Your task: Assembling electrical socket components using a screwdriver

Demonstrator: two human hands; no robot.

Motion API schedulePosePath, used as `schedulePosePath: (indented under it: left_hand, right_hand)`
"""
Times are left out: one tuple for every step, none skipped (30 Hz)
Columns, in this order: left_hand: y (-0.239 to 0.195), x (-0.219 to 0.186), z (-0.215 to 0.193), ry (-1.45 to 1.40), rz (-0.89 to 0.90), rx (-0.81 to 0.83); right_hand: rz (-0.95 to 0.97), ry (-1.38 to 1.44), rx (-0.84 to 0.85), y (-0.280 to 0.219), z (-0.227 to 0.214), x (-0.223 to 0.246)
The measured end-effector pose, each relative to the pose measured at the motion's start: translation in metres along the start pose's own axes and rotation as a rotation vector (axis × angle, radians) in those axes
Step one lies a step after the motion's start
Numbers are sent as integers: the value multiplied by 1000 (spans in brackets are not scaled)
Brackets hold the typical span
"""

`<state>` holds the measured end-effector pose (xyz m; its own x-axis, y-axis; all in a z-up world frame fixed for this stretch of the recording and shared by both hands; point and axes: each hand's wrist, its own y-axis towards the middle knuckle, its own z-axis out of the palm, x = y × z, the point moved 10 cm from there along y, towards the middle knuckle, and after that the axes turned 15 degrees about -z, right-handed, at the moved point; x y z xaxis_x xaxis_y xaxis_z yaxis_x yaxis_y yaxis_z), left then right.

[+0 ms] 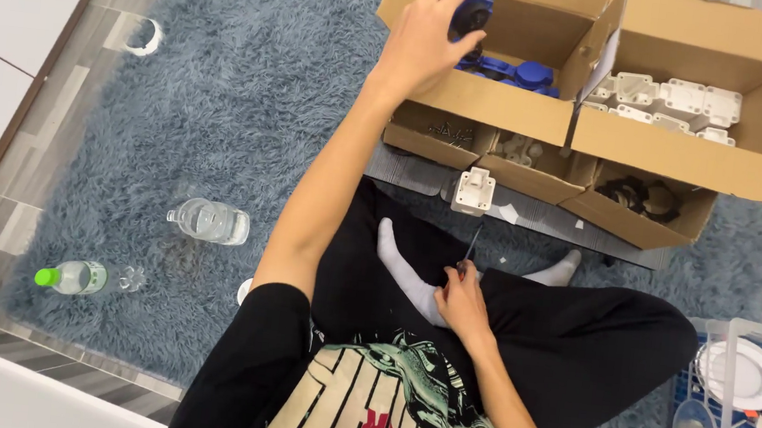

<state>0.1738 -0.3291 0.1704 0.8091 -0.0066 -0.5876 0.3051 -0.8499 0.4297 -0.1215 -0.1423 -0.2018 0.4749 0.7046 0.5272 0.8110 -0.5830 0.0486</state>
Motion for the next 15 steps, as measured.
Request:
schedulePosePath:
  left_hand:
    - [8,5,2,25,-29,4]
    - [9,11,5,22,-24,1]
    - [10,20,7,-7,-44,2]
    - [16,28,8,-37,-57,1]
    - [5,20,0,-41,-45,-4]
    - [-6,19,-10,-74,-60,9]
    - [-17,17,-19,-107,-73,22]
    - [-31,15,-27,-105,-75,21]
    - [-45,11,-33,-128,-40,37]
    - [-60,6,-39,-156,-6,52]
    - [-82,10,-49,-158,-8,49]
    - [-101,13,-63,-206,-4,-1]
    - [-121,17,-77,-254,0,-51]
    - [-142,19,-82,-258,2,-48]
    - [-161,31,-89,-295,-84,-60]
  right_hand:
    - [-14,75,-60,-2,1,-4]
    - [-13,70,-65,-7,0,-11]
    - [-24,127,-105,-12,-3,-16]
    - [-37,180,-152,-12,-8,-23]
    - [-37,172,-163,-24,-27,-22]
    - [14,176,-152,-34,-42,-27]
    - [64,180,-142,-44,-55,-31]
    - [62,182,-141,-56,-89,-16]
    - [231,369,-167,-74,-115,-16]
    - [401,551,-192,-94,-139,-14]
    - [400,548,-189,-110,-171,0]
    - [457,595,-238,-129,-203,9]
    - [514,642,-287,-148,-234,18]
    - [517,641,-290,-171,-244,15]
    - [441,639,-505,-195,-274,13]
